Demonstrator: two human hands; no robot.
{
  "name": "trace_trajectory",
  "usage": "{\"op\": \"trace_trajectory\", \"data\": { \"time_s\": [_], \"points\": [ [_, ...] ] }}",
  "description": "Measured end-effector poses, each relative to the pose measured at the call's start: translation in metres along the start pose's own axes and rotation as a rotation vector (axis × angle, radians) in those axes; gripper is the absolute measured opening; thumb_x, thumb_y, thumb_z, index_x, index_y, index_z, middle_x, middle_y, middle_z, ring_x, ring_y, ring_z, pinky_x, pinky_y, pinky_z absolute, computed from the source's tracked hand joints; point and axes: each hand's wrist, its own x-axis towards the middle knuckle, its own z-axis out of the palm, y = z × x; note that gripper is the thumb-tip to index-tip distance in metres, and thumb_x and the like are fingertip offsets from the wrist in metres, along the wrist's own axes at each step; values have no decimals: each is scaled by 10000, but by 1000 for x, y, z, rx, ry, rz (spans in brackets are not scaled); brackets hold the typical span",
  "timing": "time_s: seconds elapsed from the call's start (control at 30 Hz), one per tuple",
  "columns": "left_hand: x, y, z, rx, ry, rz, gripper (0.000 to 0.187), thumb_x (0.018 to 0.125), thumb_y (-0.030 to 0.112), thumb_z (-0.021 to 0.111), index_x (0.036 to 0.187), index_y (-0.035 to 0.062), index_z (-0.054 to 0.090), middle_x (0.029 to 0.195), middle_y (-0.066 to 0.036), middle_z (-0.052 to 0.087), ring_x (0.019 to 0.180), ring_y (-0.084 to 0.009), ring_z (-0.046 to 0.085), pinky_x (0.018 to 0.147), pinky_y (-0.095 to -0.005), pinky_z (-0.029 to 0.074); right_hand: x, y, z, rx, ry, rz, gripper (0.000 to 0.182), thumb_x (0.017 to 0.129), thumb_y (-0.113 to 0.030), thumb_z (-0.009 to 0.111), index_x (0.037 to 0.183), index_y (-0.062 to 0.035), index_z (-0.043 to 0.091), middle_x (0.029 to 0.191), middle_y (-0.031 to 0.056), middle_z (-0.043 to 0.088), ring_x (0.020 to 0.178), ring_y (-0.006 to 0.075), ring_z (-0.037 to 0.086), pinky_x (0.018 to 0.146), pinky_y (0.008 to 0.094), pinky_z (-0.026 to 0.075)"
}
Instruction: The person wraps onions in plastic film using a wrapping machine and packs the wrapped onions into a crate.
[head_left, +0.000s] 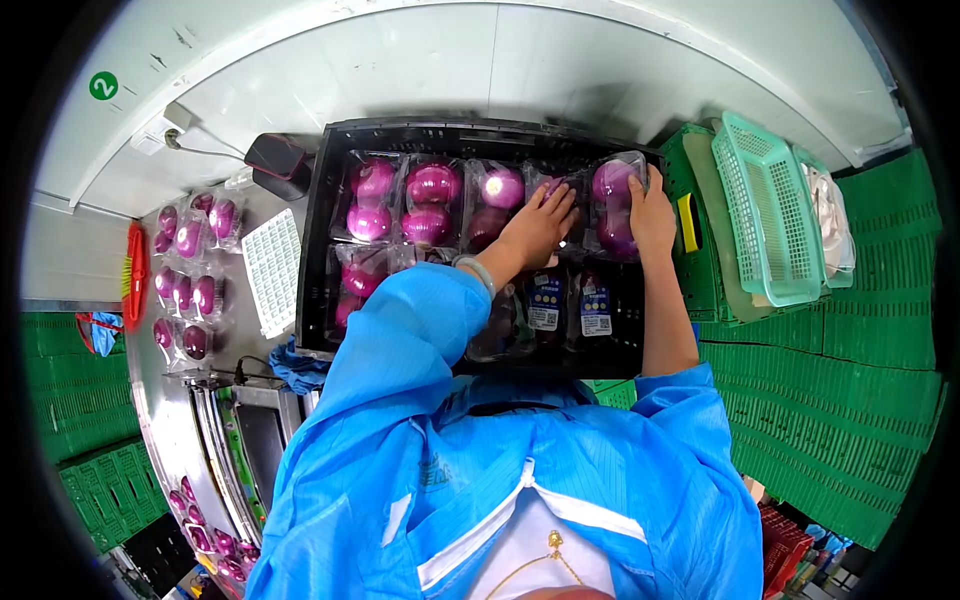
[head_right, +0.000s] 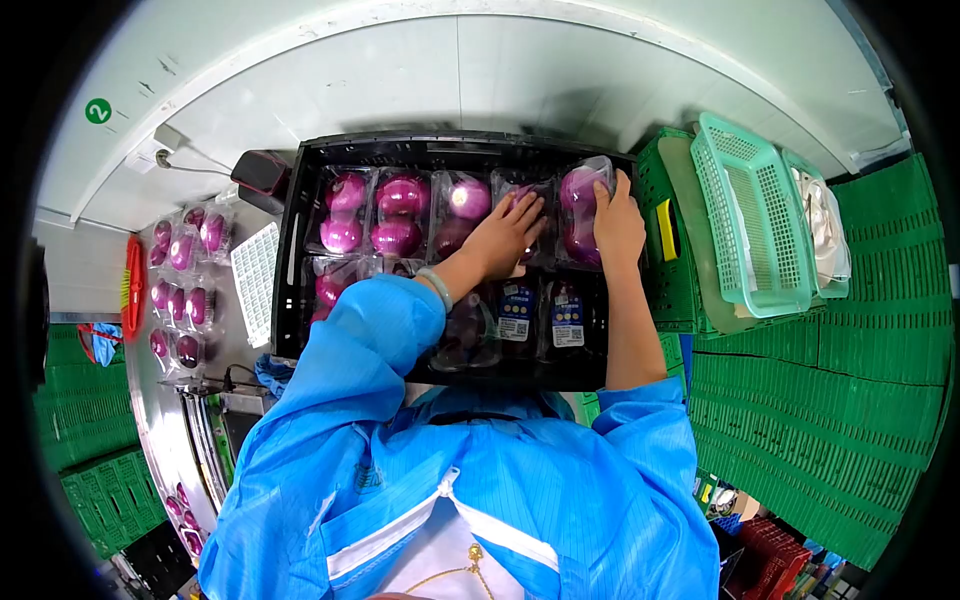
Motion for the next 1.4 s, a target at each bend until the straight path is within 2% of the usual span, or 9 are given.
{"op": "trace_trajectory", "data": {
  "time_s": [0.27,0.47,0.6,0.83,0.9,0.97,1.1,1.3,1.4],
  "points": [
    [-4,-7,0,-15,5,9,900,752,559,674,1458,70,405,1541,-175,317,1458,-340,216,1185,-531,130,51,50,54,342,-43,-119,518,999,-444,417,1376,-89,430,1177,282,616,1073,481,579,922,514,452],
    [-8,-10,-1,-44,36,11,907,720,538,709,1442,68,428,1534,-178,327,1451,-333,234,1184,-519,151,16,13,28,127,-54,-11,544,989,-365,488,1408,-34,383,1263,291,552,1141,469,543,976,497,432],
    [-10,-13,14,-78,150,9,886,709,469,747,1428,50,441,1526,-177,336,1447,-331,244,1179,-508,176,-8,7,40,-43,232,-326,615,937,-309,588,1397,37,373,1405,251,438,1274,419,432,1065,463,366],
    [-12,-10,13,-111,252,-27,843,669,402,784,1387,67,499,1496,-167,388,1413,-318,305,1152,-526,216,-1,32,95,-27,244,-381,636,852,-327,683,1339,4,443,1377,284,444,1250,456,433,1051,499,364],
    [-19,-15,2,-190,242,17,843,633,410,796,1362,85,527,1464,-154,428,1382,-310,348,1129,-540,239,-3,11,62,183,158,-315,490,826,-218,698,1228,23,551,1202,259,563,1123,414,531,995,458,405],
    [-33,-18,-7,-368,412,1,835,603,464,798,1305,83,553,1389,-145,481,1325,-330,398,1081,-535,290,-15,-1,38,74,356,-455,507,867,-195,667,1274,72,528,1221,272,576,1146,420,537,1032,441,402],
    [-105,-24,-72,-542,564,-173,752,691,436,772,1281,37,531,1306,-170,521,1194,-348,498,976,-541,373,-45,-30,27,247,295,-540,448,975,-237,585,1311,51,516,1315,234,539,1174,347,552,1045,413,423],
    [-347,0,-163,-662,867,-665,487,863,281,684,1235,-3,547,1141,-176,609,1034,-350,601,886,-437,485,-192,-131,50,655,-451,-819,253,976,-79,530,1191,35,598,1197,187,621,1068,307,615,954,396,482],
    [-471,58,-145,-588,944,-1161,392,869,223,685,1205,42,597,1055,-152,644,950,-322,637,831,-401,511,-281,-203,40,481,-560,-1382,184,919,-18,539,1063,45,634,1117,192,634,1044,348,606,917,427,477]
  ]
}}
